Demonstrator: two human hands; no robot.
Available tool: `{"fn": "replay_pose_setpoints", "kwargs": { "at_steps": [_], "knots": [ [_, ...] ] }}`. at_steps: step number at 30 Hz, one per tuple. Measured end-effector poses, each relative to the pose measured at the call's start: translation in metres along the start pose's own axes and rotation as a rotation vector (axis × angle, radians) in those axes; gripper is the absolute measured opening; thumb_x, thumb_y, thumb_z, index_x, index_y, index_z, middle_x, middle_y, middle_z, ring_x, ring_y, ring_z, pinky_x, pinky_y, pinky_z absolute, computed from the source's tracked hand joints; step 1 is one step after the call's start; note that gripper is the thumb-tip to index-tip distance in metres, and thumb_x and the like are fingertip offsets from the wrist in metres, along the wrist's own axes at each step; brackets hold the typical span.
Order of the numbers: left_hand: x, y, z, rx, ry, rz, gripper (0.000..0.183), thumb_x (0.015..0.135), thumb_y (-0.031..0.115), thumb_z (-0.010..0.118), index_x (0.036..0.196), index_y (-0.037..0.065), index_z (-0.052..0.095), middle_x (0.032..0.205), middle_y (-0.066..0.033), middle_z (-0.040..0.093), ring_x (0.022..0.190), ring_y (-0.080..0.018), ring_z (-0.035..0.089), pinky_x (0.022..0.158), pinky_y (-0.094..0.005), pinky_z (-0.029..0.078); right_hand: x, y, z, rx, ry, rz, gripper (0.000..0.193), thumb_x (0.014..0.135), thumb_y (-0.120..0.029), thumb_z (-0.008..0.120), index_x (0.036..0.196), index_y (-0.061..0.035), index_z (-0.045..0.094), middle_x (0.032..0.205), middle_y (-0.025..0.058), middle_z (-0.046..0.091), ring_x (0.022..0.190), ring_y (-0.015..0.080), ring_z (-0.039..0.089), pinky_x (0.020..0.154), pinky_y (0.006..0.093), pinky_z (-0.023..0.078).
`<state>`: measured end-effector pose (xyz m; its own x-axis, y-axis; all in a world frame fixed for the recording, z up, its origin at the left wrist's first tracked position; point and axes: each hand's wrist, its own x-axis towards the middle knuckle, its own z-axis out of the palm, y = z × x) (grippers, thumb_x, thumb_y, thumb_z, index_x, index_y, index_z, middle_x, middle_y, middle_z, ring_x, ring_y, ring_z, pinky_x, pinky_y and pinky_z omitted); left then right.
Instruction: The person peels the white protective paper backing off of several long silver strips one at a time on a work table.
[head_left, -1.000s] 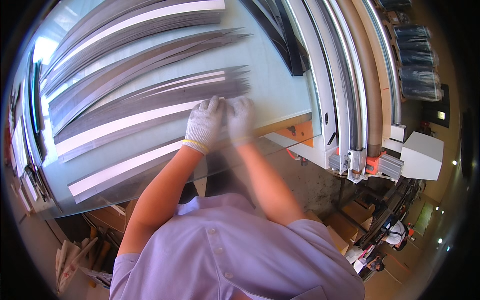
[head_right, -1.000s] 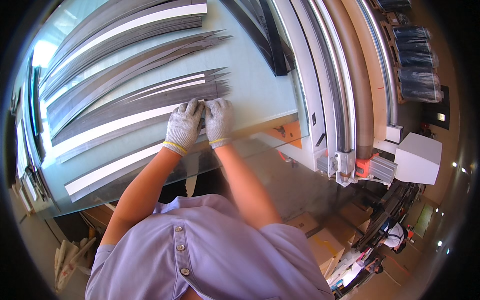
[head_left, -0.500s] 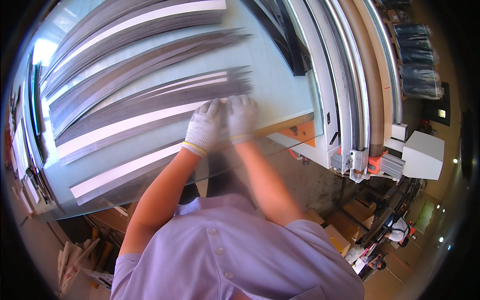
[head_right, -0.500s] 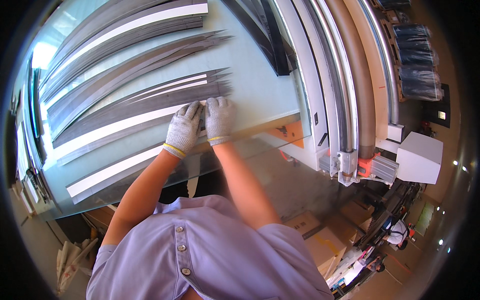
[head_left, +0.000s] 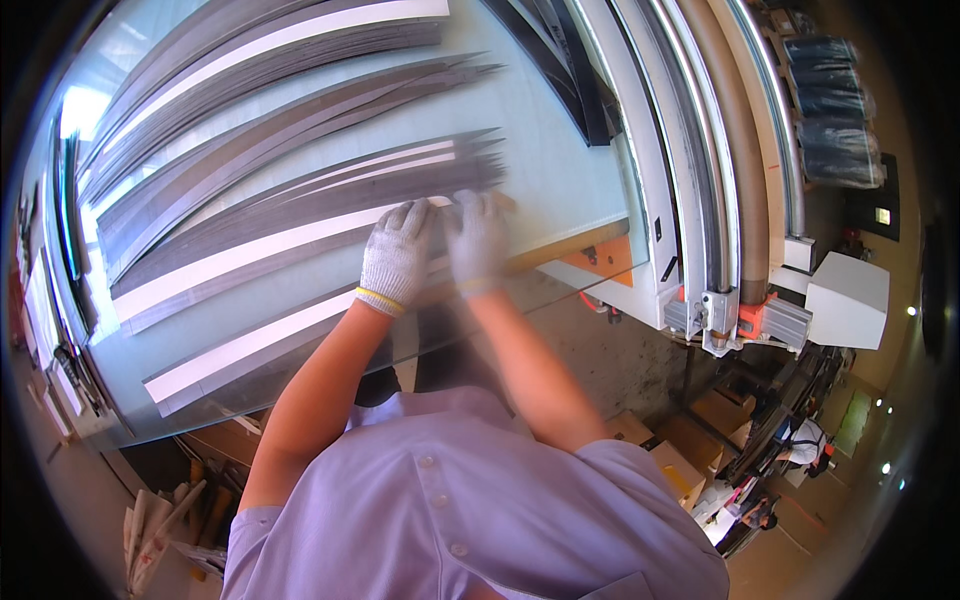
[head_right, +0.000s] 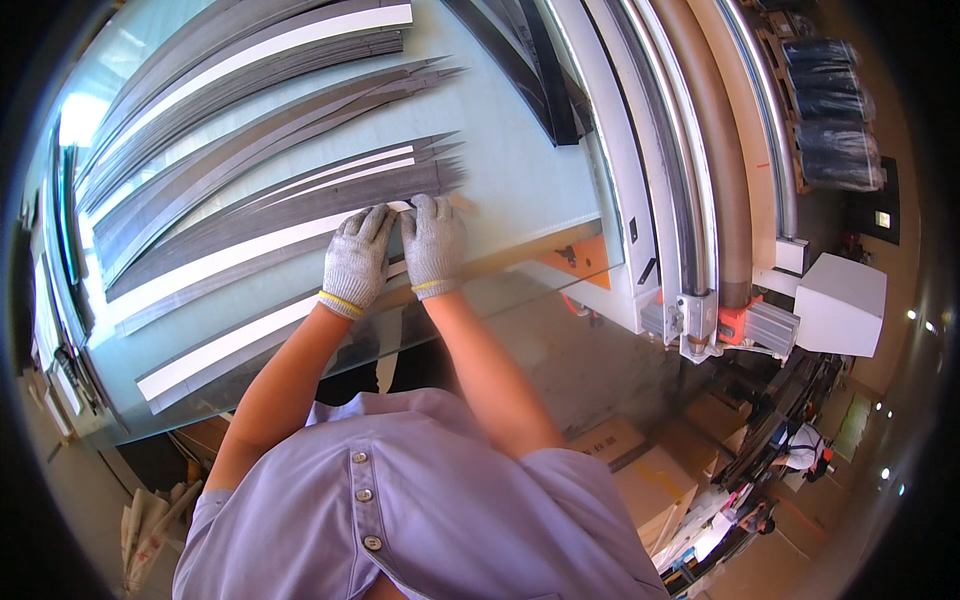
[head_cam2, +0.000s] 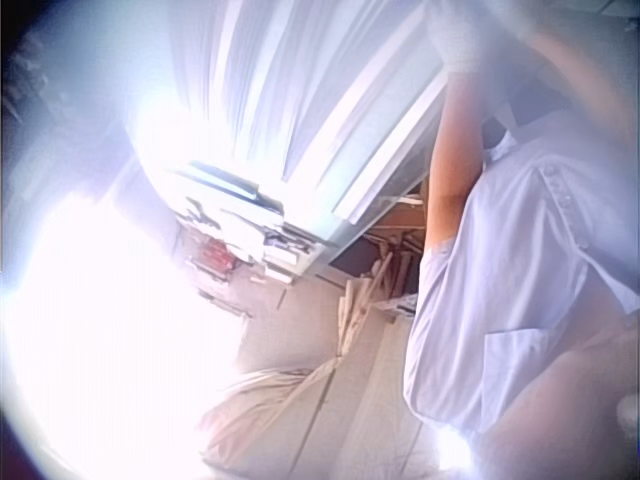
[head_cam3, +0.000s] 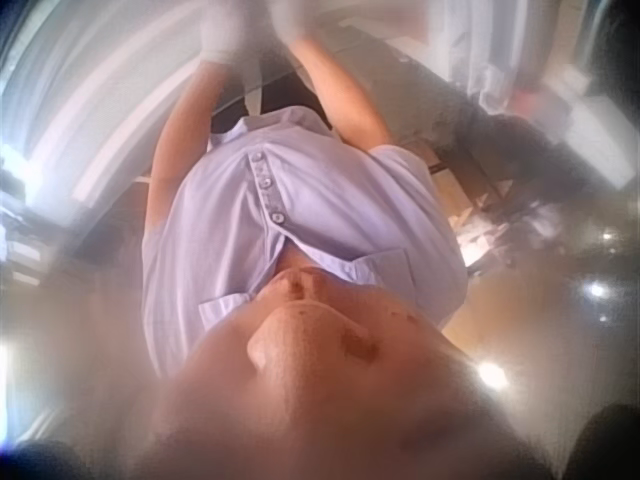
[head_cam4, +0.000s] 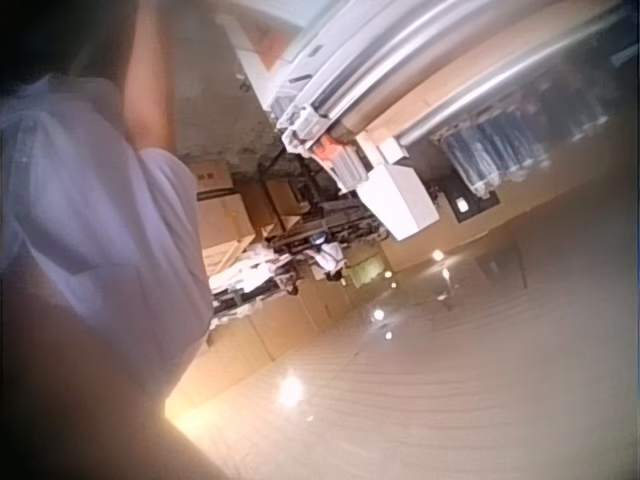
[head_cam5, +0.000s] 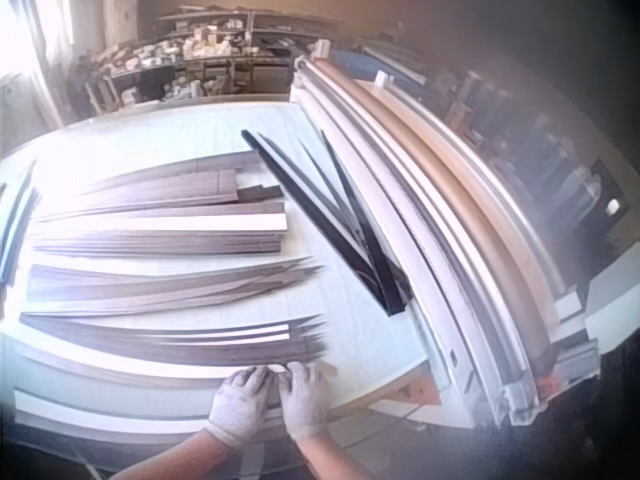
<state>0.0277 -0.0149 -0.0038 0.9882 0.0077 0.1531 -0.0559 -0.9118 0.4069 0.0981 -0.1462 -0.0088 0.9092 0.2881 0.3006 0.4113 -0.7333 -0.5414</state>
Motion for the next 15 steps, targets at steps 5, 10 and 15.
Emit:
{"fn": "replay_pose_setpoints", "kwargs": {
  "at_steps": [5,10,15],
  "knots": [
    [0.006,-0.002,-0.006,-0.044,-0.061,-0.015,0.060,0.075,0.005,0.065,0.135,0.002,0.061,0.137,-0.0156,0.059,0.119,-0.0371,0.059,0.104,-0.0477,0.048,0.005,0.002,0.005,-0.059,-0.035,0.061,0.009,0.091,-0.016,0.069,0.097,-0.0100,0.065,0.097,0.0132,0.066,0.090,0.0381,0.065,0.079,0.0482,0.052],
    [0.007,-0.002,-0.010,-0.042,-0.038,0.000,0.056,0.077,0.003,0.064,0.133,0.003,0.062,0.134,-0.0151,0.061,0.118,-0.0370,0.060,0.101,-0.0476,0.050,0.015,-0.002,0.003,0.014,-0.115,0.168,0.011,0.089,-0.014,0.071,0.094,-0.0069,0.066,0.093,0.0148,0.064,0.089,0.0384,0.065,0.080,0.0485,0.052],
    [-0.007,0.000,-0.028,-0.099,0.013,-0.006,0.048,0.081,0.005,0.065,0.129,0.006,0.065,0.132,-0.0136,0.062,0.117,-0.0367,0.060,0.100,-0.0481,0.050,0.020,0.024,-0.026,0.382,0.030,0.200,0.013,0.092,-0.008,0.069,0.105,-0.0036,0.068,0.095,0.0165,0.066,0.090,0.0372,0.063,0.084,0.0430,0.052]
  ]
}}
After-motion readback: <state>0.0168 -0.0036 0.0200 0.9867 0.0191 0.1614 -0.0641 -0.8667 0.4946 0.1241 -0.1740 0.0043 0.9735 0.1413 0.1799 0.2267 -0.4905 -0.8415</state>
